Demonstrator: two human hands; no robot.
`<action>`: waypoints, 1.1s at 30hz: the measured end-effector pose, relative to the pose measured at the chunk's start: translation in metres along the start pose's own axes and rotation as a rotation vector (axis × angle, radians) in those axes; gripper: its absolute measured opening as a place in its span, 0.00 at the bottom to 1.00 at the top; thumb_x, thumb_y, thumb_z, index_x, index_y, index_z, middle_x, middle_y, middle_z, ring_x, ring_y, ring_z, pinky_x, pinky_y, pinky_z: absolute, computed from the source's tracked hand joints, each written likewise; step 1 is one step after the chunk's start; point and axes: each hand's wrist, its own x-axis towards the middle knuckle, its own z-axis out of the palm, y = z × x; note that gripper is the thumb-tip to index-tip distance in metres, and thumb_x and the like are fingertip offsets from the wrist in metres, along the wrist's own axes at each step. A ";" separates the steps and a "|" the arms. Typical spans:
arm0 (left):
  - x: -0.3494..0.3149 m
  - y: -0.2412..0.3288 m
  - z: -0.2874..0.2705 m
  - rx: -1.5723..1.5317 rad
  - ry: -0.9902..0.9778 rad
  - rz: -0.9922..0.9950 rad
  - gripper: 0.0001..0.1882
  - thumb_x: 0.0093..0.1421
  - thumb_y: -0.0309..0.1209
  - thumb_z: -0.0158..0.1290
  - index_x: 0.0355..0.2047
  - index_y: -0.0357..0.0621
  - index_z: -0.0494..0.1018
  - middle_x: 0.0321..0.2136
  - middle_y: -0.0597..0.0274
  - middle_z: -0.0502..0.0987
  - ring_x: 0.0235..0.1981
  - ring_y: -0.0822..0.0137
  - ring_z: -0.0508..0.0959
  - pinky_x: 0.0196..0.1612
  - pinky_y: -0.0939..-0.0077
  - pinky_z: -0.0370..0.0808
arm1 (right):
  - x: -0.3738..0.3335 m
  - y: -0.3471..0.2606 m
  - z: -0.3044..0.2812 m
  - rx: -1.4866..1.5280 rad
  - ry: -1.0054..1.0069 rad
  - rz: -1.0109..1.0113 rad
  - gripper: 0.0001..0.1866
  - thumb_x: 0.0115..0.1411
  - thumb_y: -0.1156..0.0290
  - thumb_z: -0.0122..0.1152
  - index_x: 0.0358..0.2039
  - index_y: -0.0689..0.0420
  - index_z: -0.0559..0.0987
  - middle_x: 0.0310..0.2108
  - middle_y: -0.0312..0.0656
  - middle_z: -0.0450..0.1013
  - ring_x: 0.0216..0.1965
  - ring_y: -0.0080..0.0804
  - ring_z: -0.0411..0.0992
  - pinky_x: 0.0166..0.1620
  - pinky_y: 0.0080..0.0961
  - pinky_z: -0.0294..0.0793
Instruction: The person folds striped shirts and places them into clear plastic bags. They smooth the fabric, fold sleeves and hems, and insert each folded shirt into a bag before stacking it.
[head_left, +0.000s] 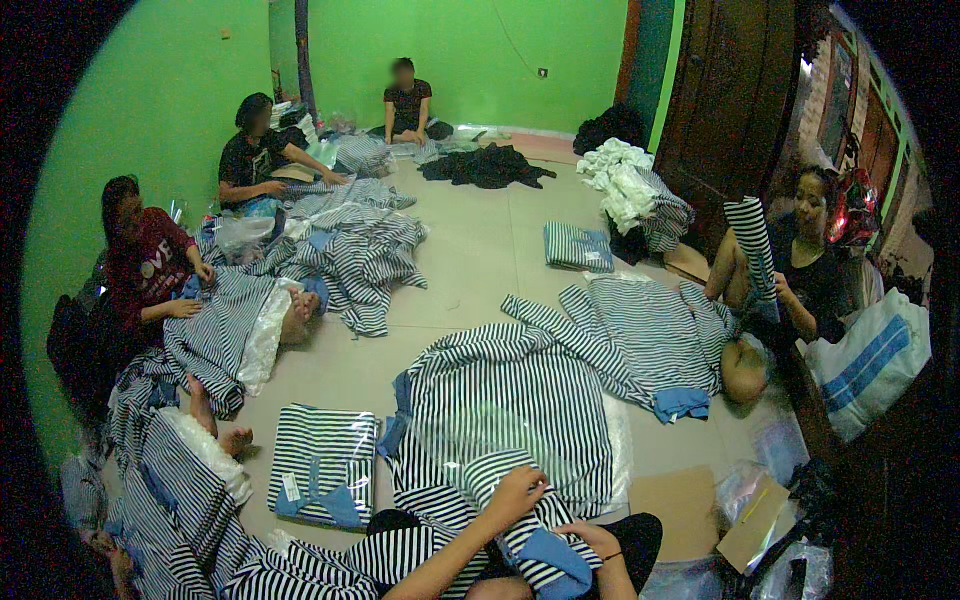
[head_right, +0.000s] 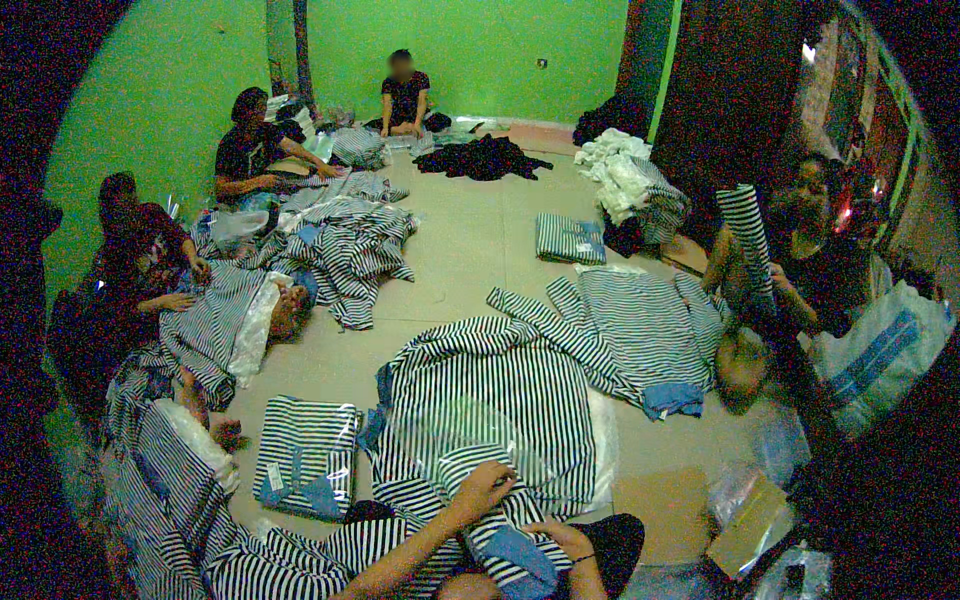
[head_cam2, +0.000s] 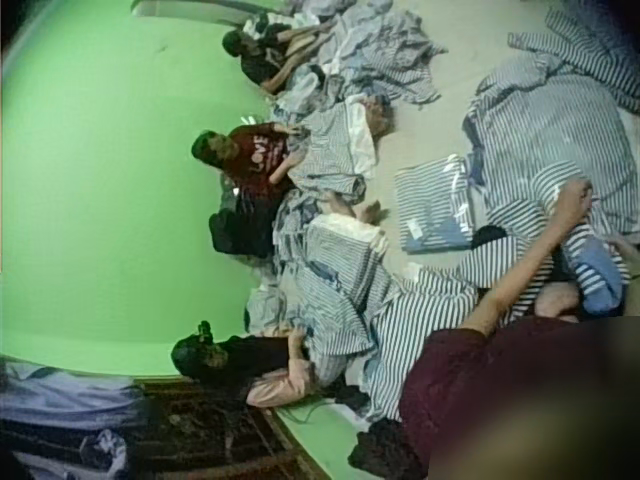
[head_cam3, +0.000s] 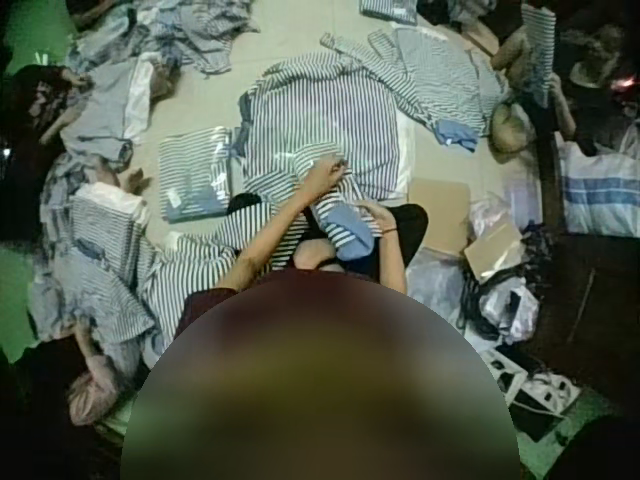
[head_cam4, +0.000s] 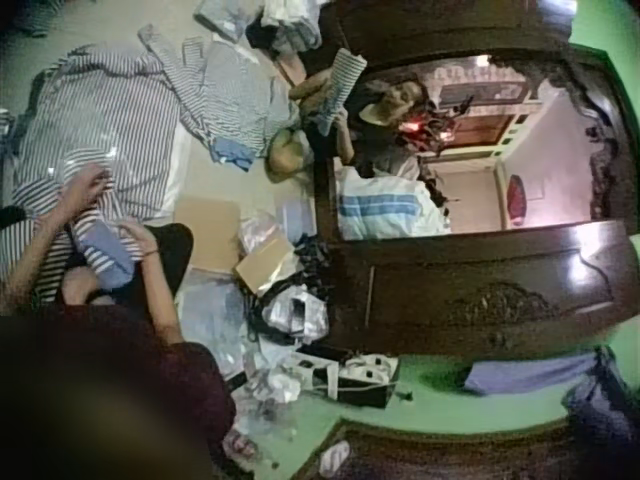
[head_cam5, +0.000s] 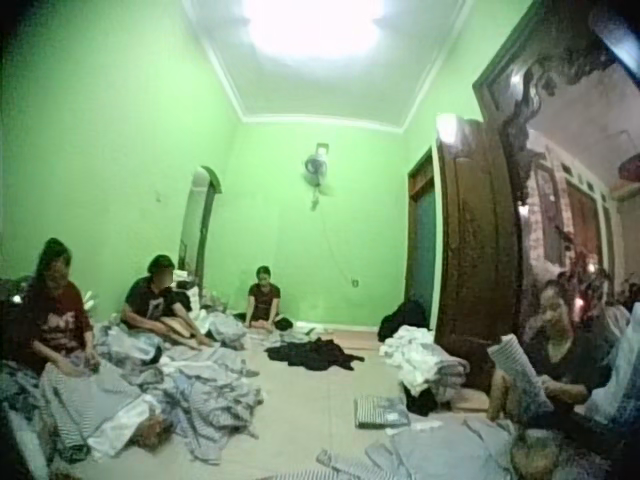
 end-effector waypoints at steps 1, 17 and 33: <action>-0.002 0.010 -0.002 0.074 -0.017 0.014 0.08 0.46 0.31 0.49 0.26 0.39 0.69 0.23 0.54 0.69 0.29 0.56 0.69 0.34 0.68 0.66 | 0.006 0.005 -0.001 0.023 0.078 -0.094 0.09 0.48 0.70 0.53 0.26 0.63 0.75 0.21 0.36 0.71 0.25 0.18 0.66 0.33 0.15 0.65; -0.019 0.099 -0.042 -0.220 -0.103 0.204 0.36 0.37 0.40 0.59 0.46 0.41 0.59 0.42 0.55 0.64 0.44 0.61 0.64 0.46 0.69 0.60 | -0.053 -0.027 0.052 0.110 0.232 -0.359 0.14 0.47 0.69 0.51 0.34 0.62 0.72 0.31 0.38 0.70 0.34 0.25 0.67 0.40 0.21 0.64; -0.018 0.115 -0.059 -0.625 0.277 -0.368 0.34 0.43 0.28 0.57 0.49 0.40 0.52 0.43 0.55 0.63 0.41 0.67 0.66 0.43 0.76 0.66 | -0.067 -0.084 0.047 0.189 0.233 -0.806 0.30 0.32 0.73 0.55 0.42 0.59 0.64 0.31 0.37 0.67 0.31 0.30 0.66 0.35 0.23 0.67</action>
